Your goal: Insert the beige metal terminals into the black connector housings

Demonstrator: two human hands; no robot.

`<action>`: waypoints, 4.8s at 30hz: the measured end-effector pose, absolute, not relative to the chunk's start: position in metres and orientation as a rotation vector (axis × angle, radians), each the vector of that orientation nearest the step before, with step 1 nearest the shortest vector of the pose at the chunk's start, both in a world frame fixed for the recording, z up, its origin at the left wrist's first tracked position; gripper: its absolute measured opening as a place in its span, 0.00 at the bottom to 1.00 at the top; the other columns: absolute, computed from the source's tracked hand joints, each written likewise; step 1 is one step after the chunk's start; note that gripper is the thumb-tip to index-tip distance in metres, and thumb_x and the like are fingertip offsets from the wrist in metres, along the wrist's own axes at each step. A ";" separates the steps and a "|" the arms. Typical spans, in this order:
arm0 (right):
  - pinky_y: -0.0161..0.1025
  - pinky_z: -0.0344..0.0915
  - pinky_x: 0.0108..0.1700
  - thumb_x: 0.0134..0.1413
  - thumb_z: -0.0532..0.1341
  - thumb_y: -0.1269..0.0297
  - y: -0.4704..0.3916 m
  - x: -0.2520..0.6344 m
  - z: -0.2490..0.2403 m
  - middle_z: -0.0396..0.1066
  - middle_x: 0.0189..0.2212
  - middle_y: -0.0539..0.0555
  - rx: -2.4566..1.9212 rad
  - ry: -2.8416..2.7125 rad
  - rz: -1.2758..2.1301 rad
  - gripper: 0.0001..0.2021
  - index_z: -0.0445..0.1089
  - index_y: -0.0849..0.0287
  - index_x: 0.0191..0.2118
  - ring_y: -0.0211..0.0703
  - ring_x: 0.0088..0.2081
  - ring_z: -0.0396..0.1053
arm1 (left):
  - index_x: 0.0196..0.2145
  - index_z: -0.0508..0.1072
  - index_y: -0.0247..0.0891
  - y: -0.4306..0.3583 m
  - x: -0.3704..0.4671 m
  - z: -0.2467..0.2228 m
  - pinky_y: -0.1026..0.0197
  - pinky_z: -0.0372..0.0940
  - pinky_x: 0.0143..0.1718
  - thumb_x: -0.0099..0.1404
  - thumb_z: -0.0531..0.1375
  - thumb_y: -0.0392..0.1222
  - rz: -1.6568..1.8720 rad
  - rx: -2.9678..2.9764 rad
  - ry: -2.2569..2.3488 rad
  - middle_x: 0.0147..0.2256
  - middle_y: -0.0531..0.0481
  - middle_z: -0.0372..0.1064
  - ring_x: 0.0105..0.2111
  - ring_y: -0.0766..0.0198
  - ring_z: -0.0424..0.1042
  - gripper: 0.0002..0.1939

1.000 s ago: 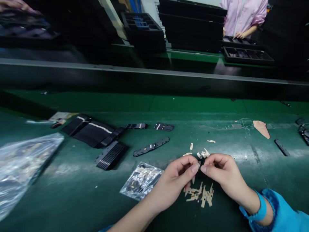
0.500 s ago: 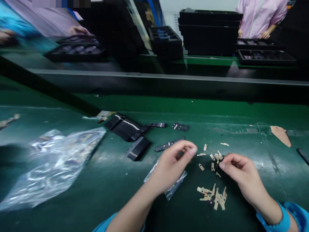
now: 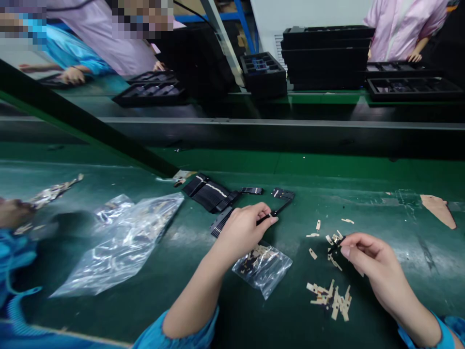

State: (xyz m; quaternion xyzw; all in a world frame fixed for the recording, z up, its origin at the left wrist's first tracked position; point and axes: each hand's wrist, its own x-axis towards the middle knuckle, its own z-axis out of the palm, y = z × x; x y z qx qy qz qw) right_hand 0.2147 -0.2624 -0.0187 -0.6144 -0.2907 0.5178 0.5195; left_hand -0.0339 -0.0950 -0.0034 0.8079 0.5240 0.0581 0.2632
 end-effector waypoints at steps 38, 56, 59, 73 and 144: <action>0.32 0.65 0.28 0.47 0.78 0.61 -0.261 0.207 -0.032 0.79 0.27 0.48 -1.335 -0.593 1.161 0.30 0.71 0.53 0.56 0.36 0.25 0.70 | 0.38 0.84 0.40 -0.179 0.037 -0.024 0.64 0.64 0.37 0.65 0.71 0.46 0.559 1.004 0.677 0.35 0.50 0.76 0.32 0.65 0.69 0.08; 0.33 0.63 0.27 0.44 0.75 0.63 -0.255 0.220 -0.019 0.74 0.26 0.50 -1.538 -0.698 1.026 0.09 0.76 0.57 0.29 0.38 0.27 0.66 | 0.70 0.49 0.42 -0.187 0.037 -0.023 0.61 0.62 0.27 0.72 0.56 0.53 0.158 1.147 0.818 0.31 0.56 0.70 0.25 0.64 0.67 0.35; 0.34 0.64 0.30 0.42 0.74 0.64 -0.253 0.219 -0.015 0.74 0.24 0.49 -1.554 -0.700 1.063 0.08 0.76 0.58 0.29 0.37 0.26 0.66 | 0.73 0.44 0.47 -0.189 0.036 -0.022 0.60 0.63 0.29 0.73 0.55 0.51 0.165 1.169 0.793 0.32 0.55 0.71 0.26 0.63 0.67 0.37; 0.36 0.57 0.26 0.43 0.72 0.61 -0.255 0.215 -0.007 0.67 0.19 0.47 -1.701 -0.731 1.105 0.07 0.77 0.57 0.26 0.37 0.22 0.60 | 0.74 0.44 0.53 -0.197 0.035 -0.023 0.59 0.64 0.31 0.72 0.56 0.45 0.150 1.166 0.797 0.34 0.54 0.73 0.27 0.62 0.67 0.38; 0.43 0.67 0.40 0.44 0.68 0.67 -0.251 0.218 -0.024 0.72 0.30 0.51 -1.713 -0.877 0.996 0.07 0.73 0.56 0.21 0.44 0.34 0.70 | 0.74 0.47 0.48 -0.193 0.038 -0.021 0.59 0.63 0.28 0.72 0.56 0.46 0.031 1.225 0.825 0.37 0.50 0.77 0.26 0.63 0.67 0.37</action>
